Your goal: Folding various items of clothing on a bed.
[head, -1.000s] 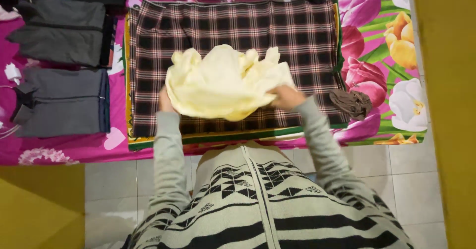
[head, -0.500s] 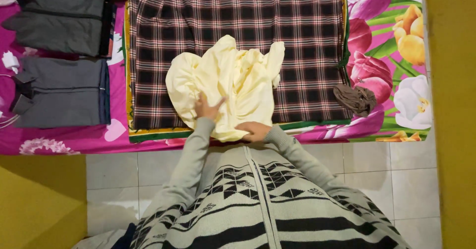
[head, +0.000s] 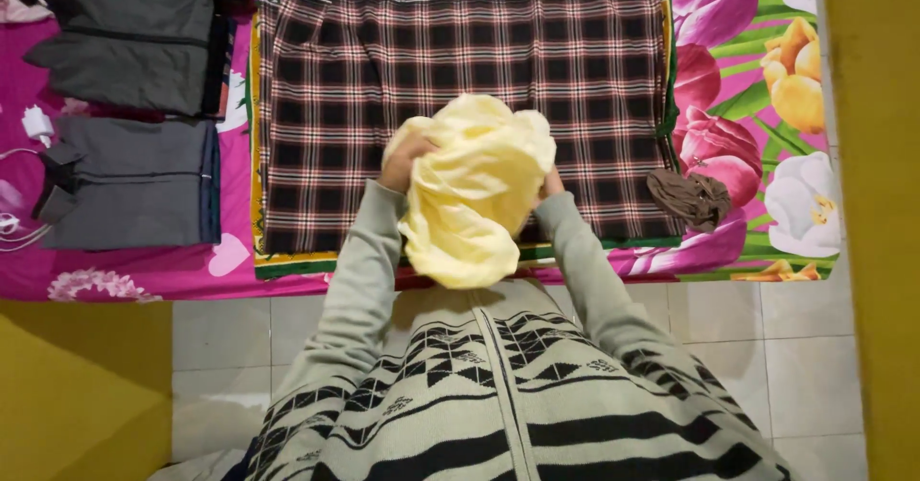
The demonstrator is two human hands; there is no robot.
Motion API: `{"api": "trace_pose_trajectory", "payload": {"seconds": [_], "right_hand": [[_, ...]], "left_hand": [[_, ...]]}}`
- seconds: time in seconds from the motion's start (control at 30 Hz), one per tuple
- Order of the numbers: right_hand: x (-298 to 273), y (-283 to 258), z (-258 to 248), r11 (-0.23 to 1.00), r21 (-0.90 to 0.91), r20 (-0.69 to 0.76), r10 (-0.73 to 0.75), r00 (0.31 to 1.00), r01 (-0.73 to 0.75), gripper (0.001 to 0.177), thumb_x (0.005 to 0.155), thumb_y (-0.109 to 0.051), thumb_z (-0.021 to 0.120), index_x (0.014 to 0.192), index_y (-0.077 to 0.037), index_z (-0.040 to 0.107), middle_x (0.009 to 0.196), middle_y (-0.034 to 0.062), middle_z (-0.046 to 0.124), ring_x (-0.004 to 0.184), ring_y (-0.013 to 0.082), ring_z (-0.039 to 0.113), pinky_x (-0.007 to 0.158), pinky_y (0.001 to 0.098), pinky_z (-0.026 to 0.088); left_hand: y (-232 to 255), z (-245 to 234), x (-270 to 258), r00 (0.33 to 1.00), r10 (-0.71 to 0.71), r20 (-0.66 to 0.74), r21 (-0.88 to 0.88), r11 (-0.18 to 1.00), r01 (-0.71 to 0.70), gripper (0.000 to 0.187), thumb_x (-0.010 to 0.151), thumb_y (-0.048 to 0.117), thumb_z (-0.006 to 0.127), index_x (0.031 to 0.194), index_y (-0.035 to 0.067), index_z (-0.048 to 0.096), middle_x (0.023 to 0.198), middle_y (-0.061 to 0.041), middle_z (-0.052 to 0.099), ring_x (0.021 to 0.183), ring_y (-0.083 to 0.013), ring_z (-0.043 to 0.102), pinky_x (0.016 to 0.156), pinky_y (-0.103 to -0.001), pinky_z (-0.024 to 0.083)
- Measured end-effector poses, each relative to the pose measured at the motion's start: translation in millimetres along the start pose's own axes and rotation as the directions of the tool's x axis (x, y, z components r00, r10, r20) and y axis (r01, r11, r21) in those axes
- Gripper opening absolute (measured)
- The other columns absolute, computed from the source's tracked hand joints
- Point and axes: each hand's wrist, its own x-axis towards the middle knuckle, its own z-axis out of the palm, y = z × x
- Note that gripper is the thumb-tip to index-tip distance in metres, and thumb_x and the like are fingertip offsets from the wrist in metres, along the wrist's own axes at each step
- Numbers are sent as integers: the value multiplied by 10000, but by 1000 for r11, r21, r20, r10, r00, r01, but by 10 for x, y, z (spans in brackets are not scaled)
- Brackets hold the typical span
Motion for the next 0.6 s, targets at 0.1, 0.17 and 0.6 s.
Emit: {"api": "trace_pose_trajectory", "payload": {"seconds": [0.1, 0.17, 0.6], "right_hand": [[-45, -511, 39, 955, 276, 180, 61, 982, -110, 403, 1009, -303, 596, 1351, -93, 565, 1169, 82, 704, 1005, 214, 691, 862, 395, 591], [332, -400, -188, 877, 432, 311, 74, 947, -211, 415, 1023, -319, 568, 1368, -89, 594, 1201, 96, 738, 1018, 218, 731, 871, 373, 615], [1543, -808, -1260, 857, 192, -249, -429, 868, 479, 301, 1078, -285, 548, 1094, 11, 602, 784, 109, 690, 551, 183, 647, 432, 323, 502]], "left_hand": [[502, -379, 237, 955, -236, -177, -396, 906, 151, 160, 924, 89, 737, 1053, -4, 721, 1093, -108, 717, 999, -196, 667, 914, -335, 561], [766, -761, 411, 910, -383, -158, -750, 647, 142, 237, 928, 158, 651, 1066, -19, 728, 1082, -135, 740, 973, -226, 706, 903, -358, 582], [-300, -1404, -1137, 602, -785, -145, -75, 616, 785, 542, 832, 144, 642, 1362, 30, 637, 1293, -127, 702, 1170, -283, 650, 1040, -423, 488]]}}
